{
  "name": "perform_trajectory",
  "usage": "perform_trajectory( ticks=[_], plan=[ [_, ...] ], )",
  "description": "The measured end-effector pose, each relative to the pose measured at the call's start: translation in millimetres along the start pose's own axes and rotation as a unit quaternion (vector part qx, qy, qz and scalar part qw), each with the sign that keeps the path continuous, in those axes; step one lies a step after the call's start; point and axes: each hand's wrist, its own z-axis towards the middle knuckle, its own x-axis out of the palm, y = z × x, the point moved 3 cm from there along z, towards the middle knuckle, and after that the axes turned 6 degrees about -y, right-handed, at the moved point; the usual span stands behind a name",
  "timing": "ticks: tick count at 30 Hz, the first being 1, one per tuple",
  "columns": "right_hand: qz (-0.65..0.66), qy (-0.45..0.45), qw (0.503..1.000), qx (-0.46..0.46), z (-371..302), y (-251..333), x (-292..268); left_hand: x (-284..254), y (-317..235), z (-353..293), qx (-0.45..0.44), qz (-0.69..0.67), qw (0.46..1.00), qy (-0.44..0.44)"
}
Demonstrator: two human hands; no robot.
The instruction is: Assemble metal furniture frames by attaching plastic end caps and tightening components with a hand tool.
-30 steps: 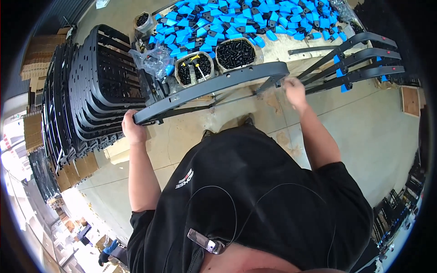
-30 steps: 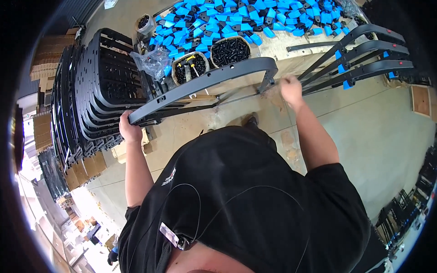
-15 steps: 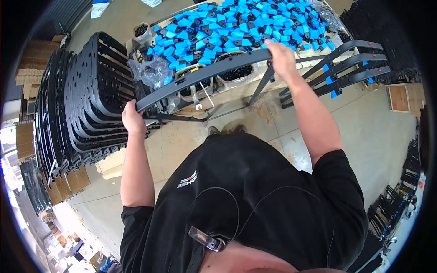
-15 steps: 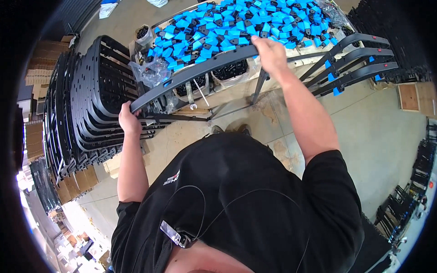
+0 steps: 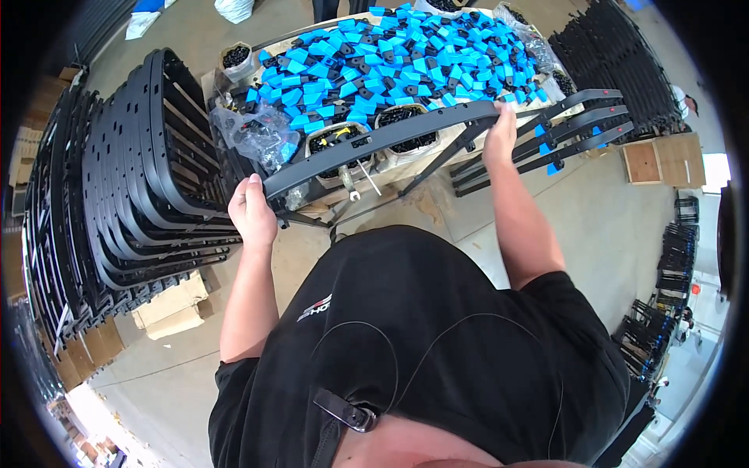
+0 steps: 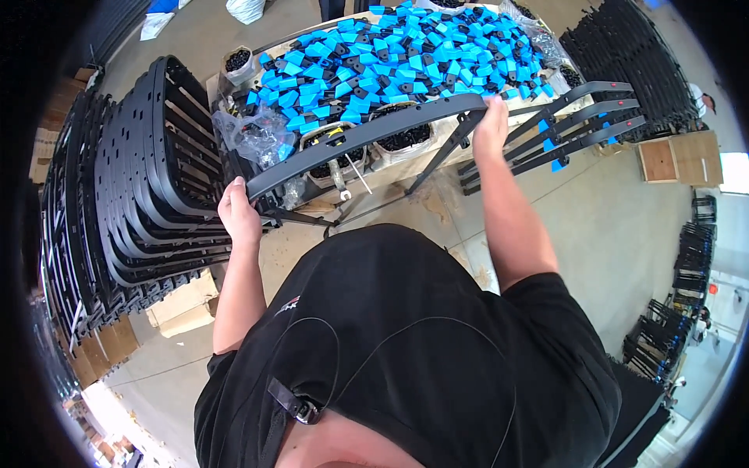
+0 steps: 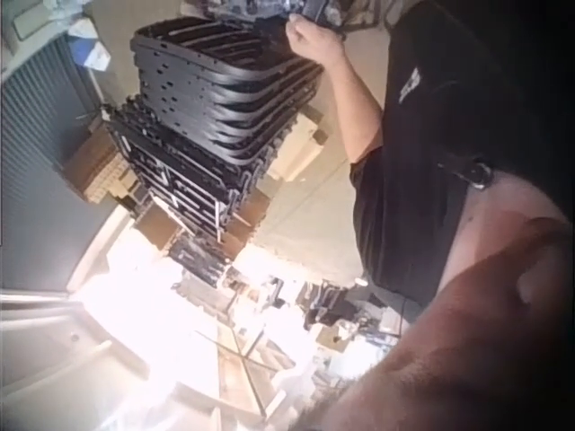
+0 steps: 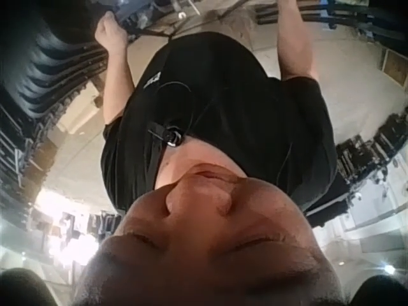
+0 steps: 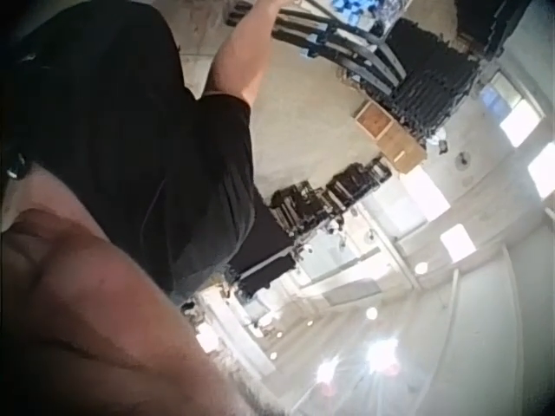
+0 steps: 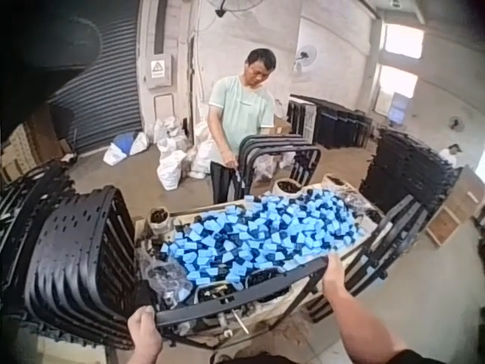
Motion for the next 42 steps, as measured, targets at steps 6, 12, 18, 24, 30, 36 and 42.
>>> perform_trajectory(
  ticks=[6, 12, 18, 24, 30, 36, 42],
  plan=[
    [-0.240, 0.191, 0.942, 0.135, -109.4, -110.5, -45.0, 3.0, -39.1, -0.5, 0.121, 0.155, 0.981, 0.006],
    [-0.097, 0.385, 0.914, 0.083, -120.8, -18.2, 24.5, 47.1, -124.4, -9.7, 0.363, 0.233, 0.899, 0.071],
    [-0.258, 0.398, 0.851, -0.225, -69.9, -82.5, 106.6, 121.8, -115.1, -3.1, 0.145, 0.491, 0.823, 0.245],
    [-0.333, 0.527, 0.752, -0.215, -54.8, -65.6, 117.6, 122.3, -110.8, 1.5, 0.106, 0.475, 0.849, 0.208],
    [-0.262, 0.498, 0.768, -0.304, -49.5, -64.8, 105.1, 121.9, -109.9, -3.2, 0.088, 0.473, 0.860, 0.167],
    [-0.262, 0.535, 0.746, -0.298, -43.1, -89.6, 109.4, 119.7, -111.3, -5.2, 0.119, 0.454, 0.878, 0.090],
    [-0.300, 0.555, 0.740, -0.232, -39.2, -77.9, 112.9, 116.4, -109.7, -5.5, 0.110, 0.459, 0.877, 0.095]
  ],
)
